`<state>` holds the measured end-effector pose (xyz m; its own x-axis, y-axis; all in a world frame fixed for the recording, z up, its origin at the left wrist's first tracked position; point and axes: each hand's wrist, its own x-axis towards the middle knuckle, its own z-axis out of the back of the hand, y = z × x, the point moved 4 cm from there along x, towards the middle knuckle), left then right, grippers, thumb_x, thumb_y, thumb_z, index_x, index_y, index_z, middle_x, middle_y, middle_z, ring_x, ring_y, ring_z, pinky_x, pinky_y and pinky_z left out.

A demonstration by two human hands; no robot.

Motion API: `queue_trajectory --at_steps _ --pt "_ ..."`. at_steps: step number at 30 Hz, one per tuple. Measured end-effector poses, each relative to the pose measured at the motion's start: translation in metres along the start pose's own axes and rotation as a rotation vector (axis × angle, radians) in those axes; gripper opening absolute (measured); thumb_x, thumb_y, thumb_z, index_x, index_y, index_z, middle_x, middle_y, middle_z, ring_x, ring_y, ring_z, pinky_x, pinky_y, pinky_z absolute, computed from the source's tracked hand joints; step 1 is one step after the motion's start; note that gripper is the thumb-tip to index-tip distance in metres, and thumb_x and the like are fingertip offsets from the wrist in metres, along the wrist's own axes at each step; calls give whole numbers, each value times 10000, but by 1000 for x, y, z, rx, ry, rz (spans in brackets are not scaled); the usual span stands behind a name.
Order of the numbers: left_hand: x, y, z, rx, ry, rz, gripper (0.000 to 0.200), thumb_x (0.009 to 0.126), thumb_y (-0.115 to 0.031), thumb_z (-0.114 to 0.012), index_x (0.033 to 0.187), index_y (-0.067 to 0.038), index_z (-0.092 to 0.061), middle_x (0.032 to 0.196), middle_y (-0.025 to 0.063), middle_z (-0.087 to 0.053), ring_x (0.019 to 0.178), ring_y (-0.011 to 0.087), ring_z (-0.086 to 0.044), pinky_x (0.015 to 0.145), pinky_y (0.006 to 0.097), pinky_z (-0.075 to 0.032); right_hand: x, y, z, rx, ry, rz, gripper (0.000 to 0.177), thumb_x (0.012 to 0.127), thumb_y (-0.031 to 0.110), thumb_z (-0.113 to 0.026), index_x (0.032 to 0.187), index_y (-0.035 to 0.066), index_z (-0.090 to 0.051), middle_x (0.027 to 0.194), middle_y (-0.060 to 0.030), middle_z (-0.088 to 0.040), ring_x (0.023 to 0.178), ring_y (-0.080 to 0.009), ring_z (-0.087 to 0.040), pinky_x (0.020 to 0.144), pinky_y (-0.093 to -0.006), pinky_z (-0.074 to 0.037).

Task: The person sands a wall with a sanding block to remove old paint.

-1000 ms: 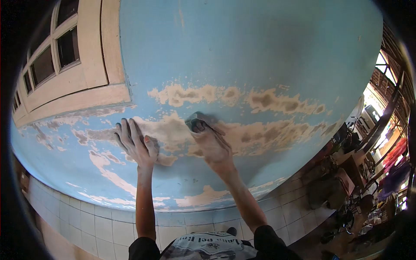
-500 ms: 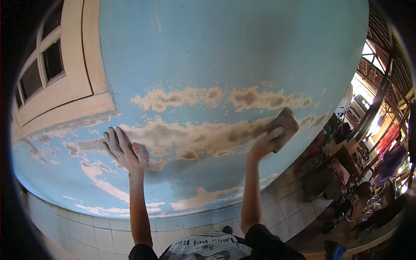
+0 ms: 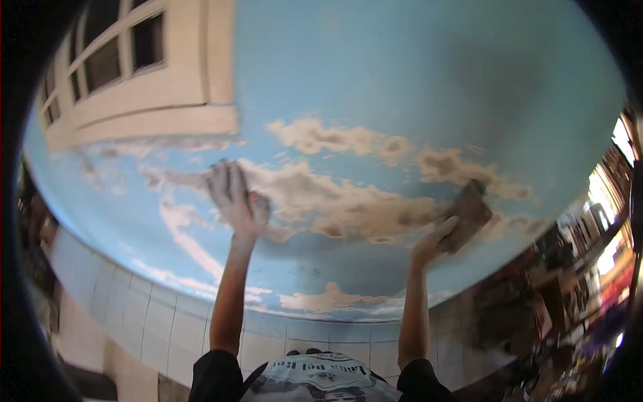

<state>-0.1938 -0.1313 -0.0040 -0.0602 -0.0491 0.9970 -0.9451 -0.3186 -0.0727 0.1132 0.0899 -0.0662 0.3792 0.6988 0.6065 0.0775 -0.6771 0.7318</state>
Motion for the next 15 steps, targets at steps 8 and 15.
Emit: queue_trajectory --at_steps 8,15 --pt "-3 13 10 -81 102 102 505 943 -289 -328 1316 28 -454 1374 226 -396 1292 395 -350 1065 551 -197 -51 171 -141 83 823 1021 362 847 10 -511 1203 -58 -518 1123 -211 -589 1002 -337 -605 854 -384 -492" --pt "-8 38 37 -78 118 178 530 942 -300 -339 1375 5 -375 1396 223 -367 1319 372 -308 1074 546 -174 -57 188 -185 990 1418 -224 359 872 93 -545 1214 -14 -535 1198 -122 -595 1077 -199 -586 918 -297 -474"
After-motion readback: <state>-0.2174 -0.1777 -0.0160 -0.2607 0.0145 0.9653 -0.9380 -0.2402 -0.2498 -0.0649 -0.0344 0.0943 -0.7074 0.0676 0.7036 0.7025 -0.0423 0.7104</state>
